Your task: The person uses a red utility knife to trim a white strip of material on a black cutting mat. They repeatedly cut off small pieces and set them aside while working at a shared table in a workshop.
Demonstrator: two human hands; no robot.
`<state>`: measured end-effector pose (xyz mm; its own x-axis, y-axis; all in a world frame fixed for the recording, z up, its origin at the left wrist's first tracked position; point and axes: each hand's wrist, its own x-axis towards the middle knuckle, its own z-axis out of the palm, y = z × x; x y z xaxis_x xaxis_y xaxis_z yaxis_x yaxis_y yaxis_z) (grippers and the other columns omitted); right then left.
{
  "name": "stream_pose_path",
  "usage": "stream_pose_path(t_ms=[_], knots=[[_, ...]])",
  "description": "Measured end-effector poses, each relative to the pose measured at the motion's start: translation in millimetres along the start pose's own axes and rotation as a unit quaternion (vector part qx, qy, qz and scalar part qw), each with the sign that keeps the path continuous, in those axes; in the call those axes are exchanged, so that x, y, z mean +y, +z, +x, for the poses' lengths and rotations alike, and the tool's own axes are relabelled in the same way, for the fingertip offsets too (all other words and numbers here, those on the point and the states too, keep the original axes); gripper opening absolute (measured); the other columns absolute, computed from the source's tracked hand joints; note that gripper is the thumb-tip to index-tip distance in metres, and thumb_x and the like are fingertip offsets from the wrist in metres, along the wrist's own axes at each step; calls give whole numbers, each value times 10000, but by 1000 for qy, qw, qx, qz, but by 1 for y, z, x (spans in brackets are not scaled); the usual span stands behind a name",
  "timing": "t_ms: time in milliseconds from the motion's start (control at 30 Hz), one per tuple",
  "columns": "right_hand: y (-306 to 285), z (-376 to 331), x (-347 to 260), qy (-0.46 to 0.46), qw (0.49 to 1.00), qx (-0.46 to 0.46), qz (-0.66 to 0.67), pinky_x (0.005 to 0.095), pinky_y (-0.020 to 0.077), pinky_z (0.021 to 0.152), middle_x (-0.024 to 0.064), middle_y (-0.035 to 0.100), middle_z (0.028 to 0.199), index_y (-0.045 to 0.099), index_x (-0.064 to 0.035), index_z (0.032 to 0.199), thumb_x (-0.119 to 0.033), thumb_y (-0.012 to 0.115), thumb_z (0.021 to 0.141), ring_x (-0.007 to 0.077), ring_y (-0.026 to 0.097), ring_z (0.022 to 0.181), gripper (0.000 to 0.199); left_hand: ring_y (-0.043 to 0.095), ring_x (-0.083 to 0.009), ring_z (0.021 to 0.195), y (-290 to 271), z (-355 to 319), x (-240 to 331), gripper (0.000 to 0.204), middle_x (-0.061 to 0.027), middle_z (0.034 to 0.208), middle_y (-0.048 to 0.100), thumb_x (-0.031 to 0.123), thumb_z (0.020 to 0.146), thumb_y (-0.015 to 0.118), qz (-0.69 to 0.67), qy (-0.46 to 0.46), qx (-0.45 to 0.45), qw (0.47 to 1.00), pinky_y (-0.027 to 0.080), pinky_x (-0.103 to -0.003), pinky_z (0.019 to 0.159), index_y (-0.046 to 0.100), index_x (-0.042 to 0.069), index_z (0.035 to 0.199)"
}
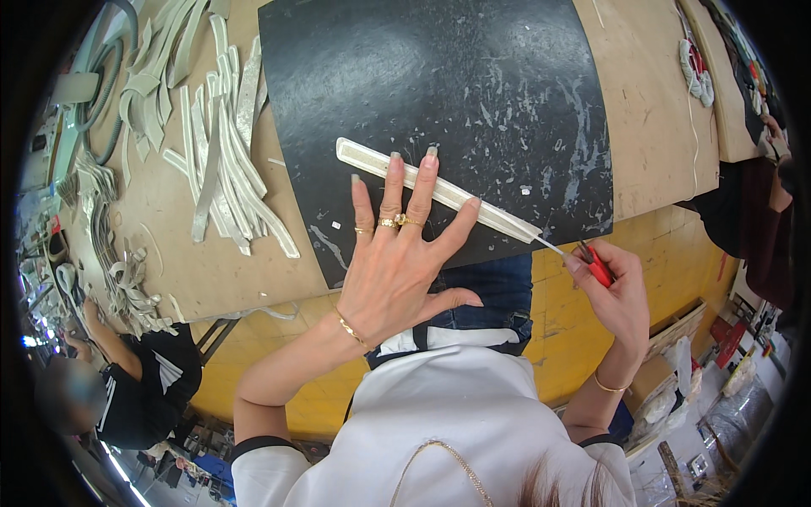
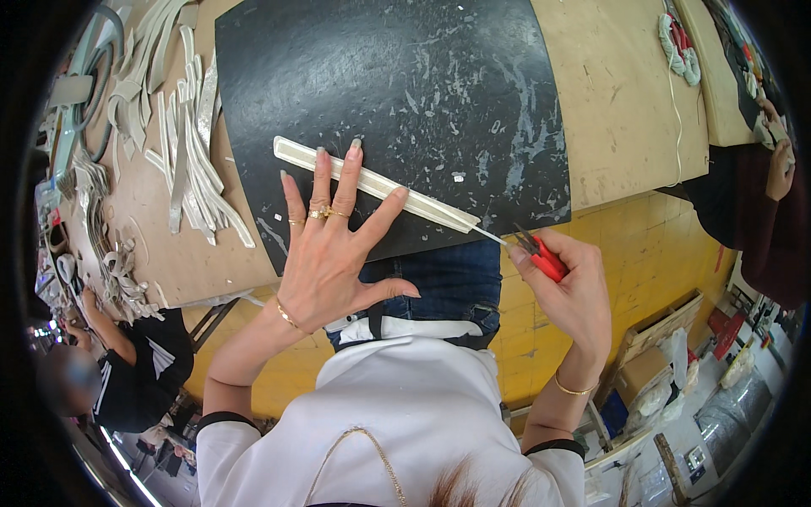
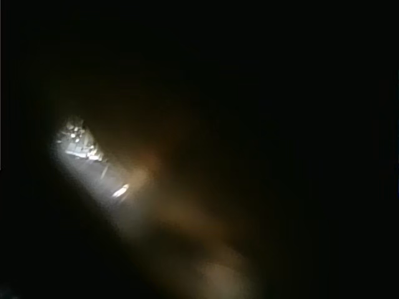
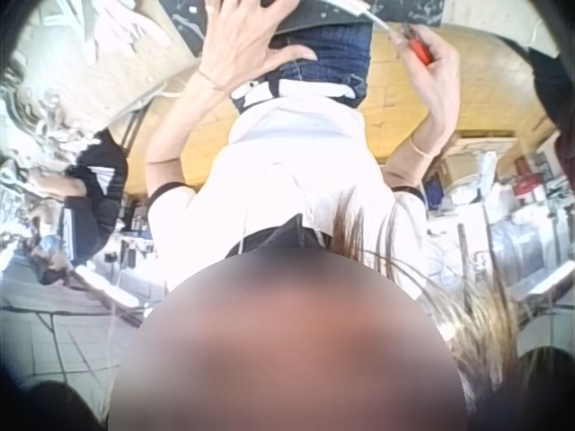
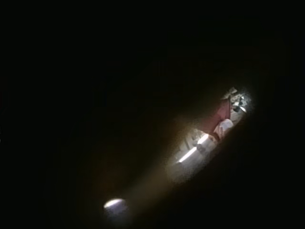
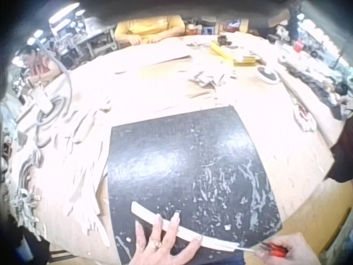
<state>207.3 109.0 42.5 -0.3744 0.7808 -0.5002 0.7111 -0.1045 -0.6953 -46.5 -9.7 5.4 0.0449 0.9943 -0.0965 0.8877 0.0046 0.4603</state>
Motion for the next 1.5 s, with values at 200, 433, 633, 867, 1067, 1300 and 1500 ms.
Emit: stream_pose_path(t_ms=[200, 433, 633, 867, 1067, 1300, 1500], knots=[[-4, 1, -12, 56, 997, -20, -52, 239, 360, 564, -14, 489, 638, 595, 31, 789, -94, 696, 893, 53, 425, 628, 191, 234, -396, 1464, 9, -10, 6, 953, -187, 1633, 170, 661, 685, 701, 59, 67, 52, 995, 266, -520, 1103, 363, 342, 1517], [-5, -9, -49, -147, 988, 0, 38, 272, 327, 504, 76, 490, 582, 628, 36, 764, -24, 744, 747, 131, 397, 523, 132, 152, -386, 1504, 7, -8, 8, 958, -213, 1622, 177, 649, 665, 715, 1, 28, -26, 999, 151, -453, 1194, 378, 329, 1502], [-30, -23, -37, -78, 996, -28, 39, 246, 310, 512, 3, 484, 589, 611, 33, 738, -10, 714, 782, 89, 389, 544, 121, 123, -389, 1509, 5, -7, 10, 974, -219, 1623, 155, 666, 670, 701, 7, 29, -27, 999, 3, -468, 1225, 357, 312, 1510], [-8, -23, 10, 30, 993, -7, 111, 238, 313, 539, -47, 451, 619, 604, 29, 772, -93, 712, 876, 46, 375, 609, 194, 200, -395, 1488, 6, -8, 11, 1011, -220, 1612, 200, 747, 645, 682, 17, 22, -16, 999, 137, -532, 1184, 442, 229, 1480], [-8, -14, 21, 17, 992, -8, 124, 239, 315, 547, -46, 461, 624, 609, 27, 776, -123, 721, 882, 49, 381, 616, 215, 274, -357, 1476, 10, -6, 9, 1180, -159, 1574, 340, 799, 662, 631, -30, -2, 44, 999, 79, -552, 1191, 321, 42, 1512], [-8, -13, 24, 29, 994, -19, 104, 237, 314, 549, -47, 458, 626, 620, 29, 786, -135, 726, 884, 50, 381, 619, 218, 317, -298, 1463, 18, -4, 18, 991, -118, 1568, 366, 770, 788, 521, 46, -33, 68, 996, 159, -499, 1186, 412, 78, 1490], [-7, -14, 27, 37, 990, -5, 133, 241, 303, 541, -47, 440, 627, 623, 34, 793, -135, 727, 882, 51, 364, 616, 218, 294, -313, 1472, 18, -4, 21, 929, -133, 1573, 352, 761, 792, 520, 70, -40, 61, 995, 157, -515, 1183, 460, 129, 1471]])
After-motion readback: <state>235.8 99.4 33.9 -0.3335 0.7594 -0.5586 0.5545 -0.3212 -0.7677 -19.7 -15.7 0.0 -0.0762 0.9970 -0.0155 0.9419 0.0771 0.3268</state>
